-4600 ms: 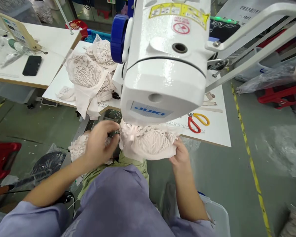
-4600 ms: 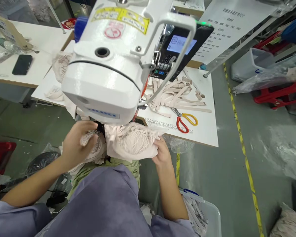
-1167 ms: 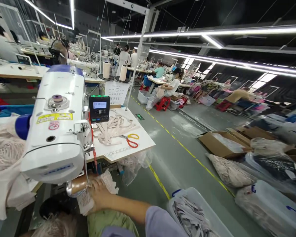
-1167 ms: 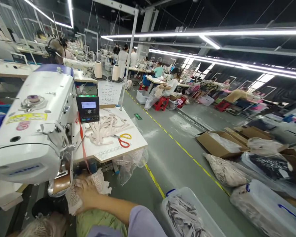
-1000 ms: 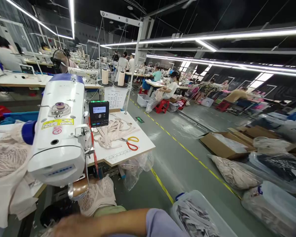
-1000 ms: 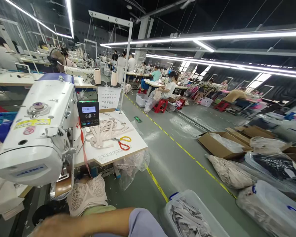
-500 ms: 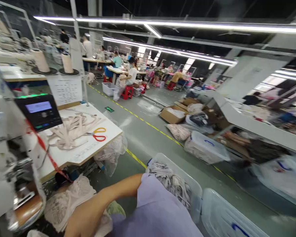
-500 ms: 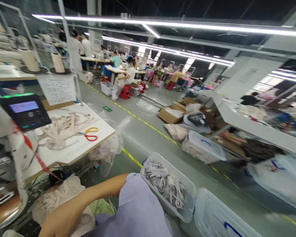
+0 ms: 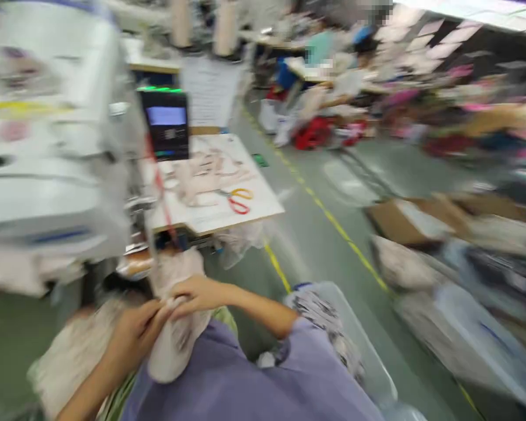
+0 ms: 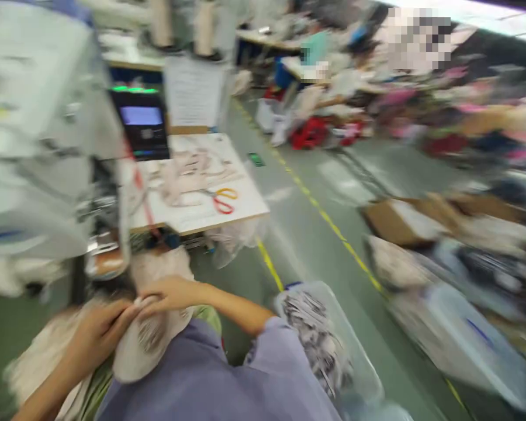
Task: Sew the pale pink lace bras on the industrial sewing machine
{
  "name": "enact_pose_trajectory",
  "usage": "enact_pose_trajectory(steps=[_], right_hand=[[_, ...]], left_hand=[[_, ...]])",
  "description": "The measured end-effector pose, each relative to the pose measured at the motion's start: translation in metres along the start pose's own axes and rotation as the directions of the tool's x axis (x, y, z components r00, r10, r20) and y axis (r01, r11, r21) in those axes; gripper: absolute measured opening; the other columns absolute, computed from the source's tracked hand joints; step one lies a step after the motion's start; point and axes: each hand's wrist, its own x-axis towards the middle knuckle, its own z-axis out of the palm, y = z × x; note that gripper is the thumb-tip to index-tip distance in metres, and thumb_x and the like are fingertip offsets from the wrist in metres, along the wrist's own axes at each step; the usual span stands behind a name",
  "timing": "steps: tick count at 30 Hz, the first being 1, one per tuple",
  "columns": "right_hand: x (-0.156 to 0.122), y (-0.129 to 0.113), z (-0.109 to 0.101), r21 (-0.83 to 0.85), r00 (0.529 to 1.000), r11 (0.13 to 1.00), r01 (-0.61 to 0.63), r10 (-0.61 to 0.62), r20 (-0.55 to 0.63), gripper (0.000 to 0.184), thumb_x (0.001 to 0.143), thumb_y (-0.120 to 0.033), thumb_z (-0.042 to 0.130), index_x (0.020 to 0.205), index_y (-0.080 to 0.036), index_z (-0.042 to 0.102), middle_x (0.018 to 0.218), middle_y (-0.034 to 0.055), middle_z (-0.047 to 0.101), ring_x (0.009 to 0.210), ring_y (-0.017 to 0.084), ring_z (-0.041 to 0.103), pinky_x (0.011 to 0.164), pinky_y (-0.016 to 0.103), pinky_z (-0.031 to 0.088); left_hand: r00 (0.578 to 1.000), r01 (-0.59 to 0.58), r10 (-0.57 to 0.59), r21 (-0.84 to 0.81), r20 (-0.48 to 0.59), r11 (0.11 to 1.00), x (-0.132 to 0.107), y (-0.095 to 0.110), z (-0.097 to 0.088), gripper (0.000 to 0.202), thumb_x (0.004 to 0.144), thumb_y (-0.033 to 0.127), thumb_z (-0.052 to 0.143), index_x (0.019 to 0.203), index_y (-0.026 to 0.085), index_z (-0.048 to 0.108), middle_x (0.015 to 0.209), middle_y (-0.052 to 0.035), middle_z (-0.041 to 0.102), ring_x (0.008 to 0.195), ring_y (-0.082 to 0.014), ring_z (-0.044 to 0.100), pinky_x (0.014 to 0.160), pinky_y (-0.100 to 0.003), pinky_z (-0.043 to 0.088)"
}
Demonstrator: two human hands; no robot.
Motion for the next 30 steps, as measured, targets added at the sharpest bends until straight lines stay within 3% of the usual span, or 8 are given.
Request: enact_pose_trajectory(steps=[3,5,8,10,15,19,24,30], right_hand=[[0.002,0.003,0.004,0.084,0.966,0.99,-0.109,0.126,-0.224,0.034,0.095,-0.047,0.062,0.079,-0.017,0.069,0.069,-0.0027,0.061,0.066,0.012,0.054,0.063,0.022,0.038],[0.01,0.002,0.002,0.123,0.924,0.977,-0.175,0.206,-0.323,0.035,0.094,-0.047,0.061,0.075,-0.017,0.067,0.062,-0.0036,0.056,0.06,0.012,0.048,0.058,0.023,0.035],[0.026,-0.006,-0.003,0.107,0.876,0.969,-0.224,0.248,-0.414,0.038,0.091,-0.049,0.061,0.069,-0.018,0.063,0.059,-0.0037,0.051,0.057,0.012,0.045,0.055,0.024,0.032],[0.037,-0.009,-0.007,0.079,0.858,0.968,-0.238,0.247,-0.451,0.043,0.091,-0.053,0.06,0.065,-0.019,0.059,0.058,-0.0034,0.049,0.058,0.012,0.043,0.055,0.025,0.031],[0.059,-0.008,-0.024,0.066,0.862,0.97,-0.235,0.239,-0.447,0.048,0.088,-0.058,0.061,0.059,-0.02,0.053,0.056,-0.0038,0.044,0.056,0.012,0.041,0.055,0.025,0.031],[0.065,-0.003,-0.034,0.055,0.877,0.968,-0.246,0.247,-0.412,0.042,0.087,-0.055,0.065,0.066,-0.019,0.065,0.061,-0.0011,0.056,0.063,0.016,0.054,0.061,0.026,0.04],[0.068,0.005,-0.041,0.08,0.901,0.982,-0.174,0.191,-0.39,0.027,0.086,-0.047,0.071,0.095,-0.023,0.078,0.086,0.0018,0.075,0.091,0.025,0.069,0.081,0.033,0.051],[0.069,0.005,-0.044,0.128,0.896,0.979,-0.157,0.195,-0.399,0.029,0.084,-0.05,0.073,0.09,-0.022,0.079,0.092,0.0032,0.079,0.097,0.028,0.071,0.084,0.036,0.054]], left_hand=[[0.976,0.196,-0.198,-0.023,-0.089,0.98,-0.003,-0.009,-0.015,0.047,0.091,0.049,0.052,0.055,0.018,0.051,0.049,0.0029,0.048,0.048,-0.0102,0.042,0.049,-0.022,0.029],[0.944,0.281,-0.295,-0.108,-0.147,0.954,0.001,-0.013,-0.031,0.041,0.089,0.048,0.058,0.062,0.018,0.056,0.054,0.0037,0.05,0.053,-0.0099,0.043,0.051,-0.022,0.03],[0.901,0.319,-0.358,-0.187,-0.244,0.929,0.01,-0.013,-0.052,0.026,0.088,0.041,0.061,0.077,0.017,0.065,0.065,0.0031,0.058,0.06,-0.0108,0.048,0.057,-0.022,0.036],[0.876,0.324,-0.37,-0.192,-0.309,0.927,0.018,-0.012,-0.061,0.021,0.086,0.037,0.062,0.078,0.018,0.066,0.061,0.0044,0.054,0.057,-0.0104,0.044,0.056,-0.023,0.035],[0.84,0.314,-0.381,-0.228,-0.386,0.922,0.034,-0.024,-0.068,0.024,0.084,0.033,0.063,0.068,0.019,0.053,0.053,0.0064,0.039,0.052,-0.0091,0.033,0.053,-0.025,0.03],[0.845,0.27,-0.329,-0.196,-0.421,0.943,0.039,-0.036,-0.068,0.016,0.083,0.028,0.061,0.071,0.018,0.056,0.053,0.0063,0.042,0.054,-0.0104,0.041,0.058,-0.024,0.036],[0.856,0.231,-0.295,-0.196,-0.424,0.953,0.041,-0.04,-0.069,0.014,0.085,0.029,0.061,0.085,0.016,0.065,0.057,0.0042,0.054,0.063,-0.0138,0.052,0.069,-0.026,0.047],[0.866,0.23,-0.293,-0.198,-0.405,0.953,0.043,-0.036,-0.071,0.012,0.086,0.027,0.059,0.082,0.016,0.062,0.054,0.0055,0.047,0.06,-0.0125,0.046,0.067,-0.025,0.044]])
